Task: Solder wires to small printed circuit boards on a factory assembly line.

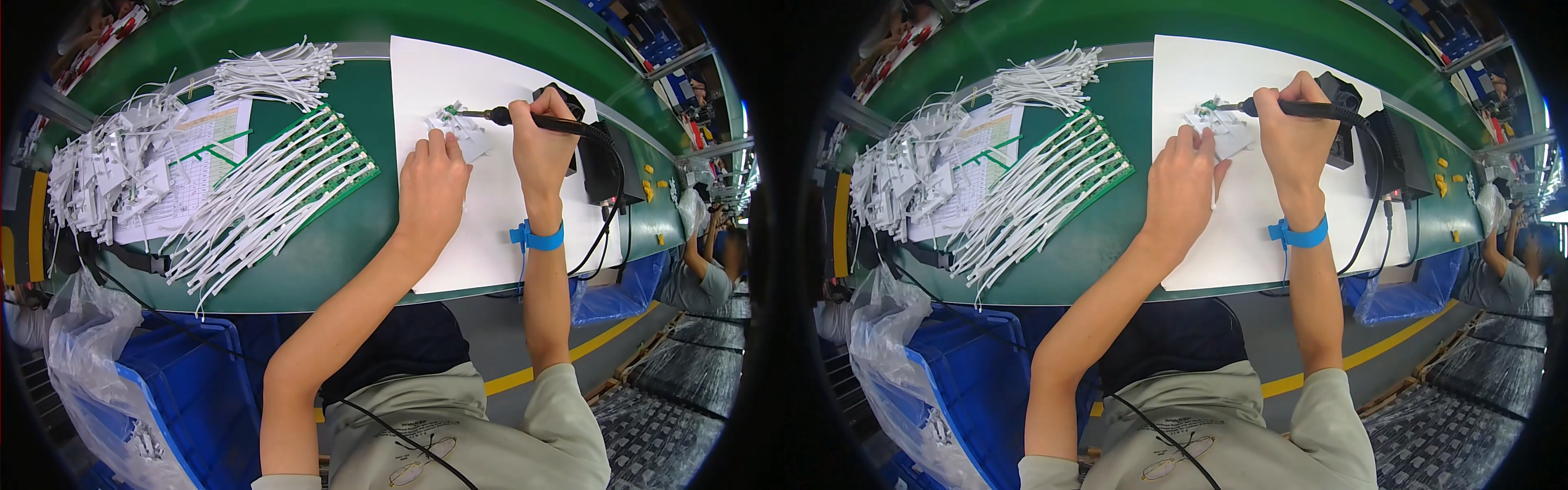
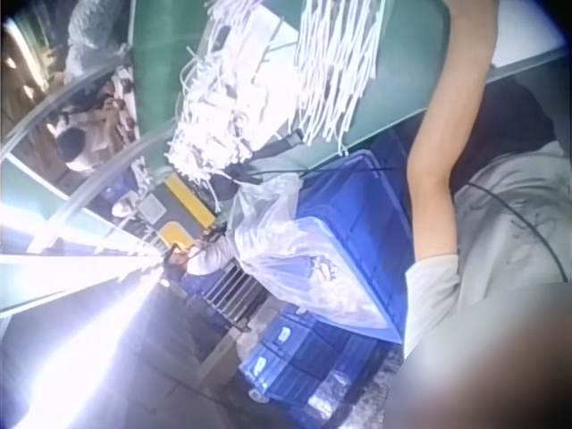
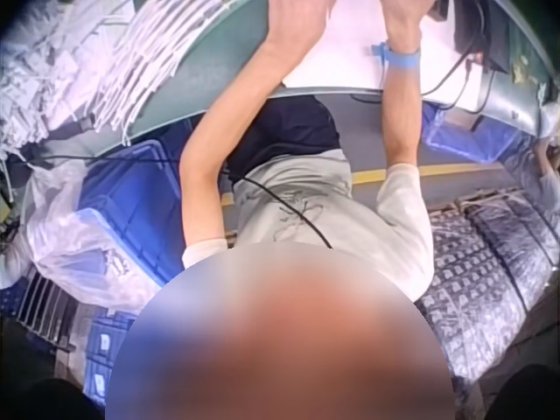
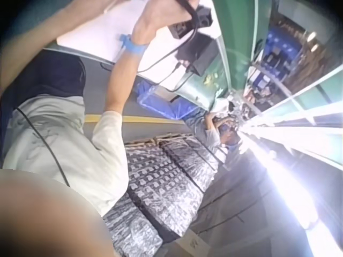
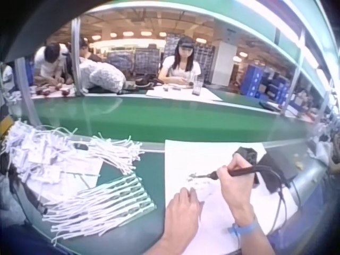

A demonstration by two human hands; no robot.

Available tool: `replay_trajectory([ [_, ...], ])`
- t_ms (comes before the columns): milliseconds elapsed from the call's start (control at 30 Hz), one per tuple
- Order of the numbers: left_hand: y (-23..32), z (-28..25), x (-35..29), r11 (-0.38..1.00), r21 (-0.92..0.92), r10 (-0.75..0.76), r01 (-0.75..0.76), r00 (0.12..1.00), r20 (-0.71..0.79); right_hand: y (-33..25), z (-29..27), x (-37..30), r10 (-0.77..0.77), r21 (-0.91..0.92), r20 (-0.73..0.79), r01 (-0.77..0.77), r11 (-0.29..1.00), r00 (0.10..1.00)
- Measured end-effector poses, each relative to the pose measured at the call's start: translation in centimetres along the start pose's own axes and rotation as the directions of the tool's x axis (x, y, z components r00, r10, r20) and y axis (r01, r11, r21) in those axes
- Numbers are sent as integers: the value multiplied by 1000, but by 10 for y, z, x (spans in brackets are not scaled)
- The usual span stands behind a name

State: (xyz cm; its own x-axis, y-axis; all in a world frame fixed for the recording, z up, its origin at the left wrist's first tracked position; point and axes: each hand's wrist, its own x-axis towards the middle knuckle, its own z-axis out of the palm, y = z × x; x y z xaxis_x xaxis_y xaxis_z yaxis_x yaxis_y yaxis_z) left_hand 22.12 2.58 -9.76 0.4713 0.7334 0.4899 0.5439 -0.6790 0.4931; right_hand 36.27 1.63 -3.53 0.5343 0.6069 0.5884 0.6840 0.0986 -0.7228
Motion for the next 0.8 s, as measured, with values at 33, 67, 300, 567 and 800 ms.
replay_trajectory([
  [33,0,0,0,1000,0,-1,1,1000,-1,0,0,0,-5,9,3,4,1000,1000],
  [67,0,0,0,1000,0,-1,1,1000,-1,-1,0,0,-6,9,-1,6,1000,1000],
  [300,0,-1,0,1000,-11,-3,3,1000,-2,-2,0,0,-1,6,-5,1,1000,1000],
  [567,1,-2,1,1000,-16,-5,6,1000,7,-5,-1,-2,-18,17,-45,19,1000,999],
  [800,-1,-2,0,1000,-20,-6,6,1000,6,-9,-28,3,-117,7,-216,121,993,969],
])
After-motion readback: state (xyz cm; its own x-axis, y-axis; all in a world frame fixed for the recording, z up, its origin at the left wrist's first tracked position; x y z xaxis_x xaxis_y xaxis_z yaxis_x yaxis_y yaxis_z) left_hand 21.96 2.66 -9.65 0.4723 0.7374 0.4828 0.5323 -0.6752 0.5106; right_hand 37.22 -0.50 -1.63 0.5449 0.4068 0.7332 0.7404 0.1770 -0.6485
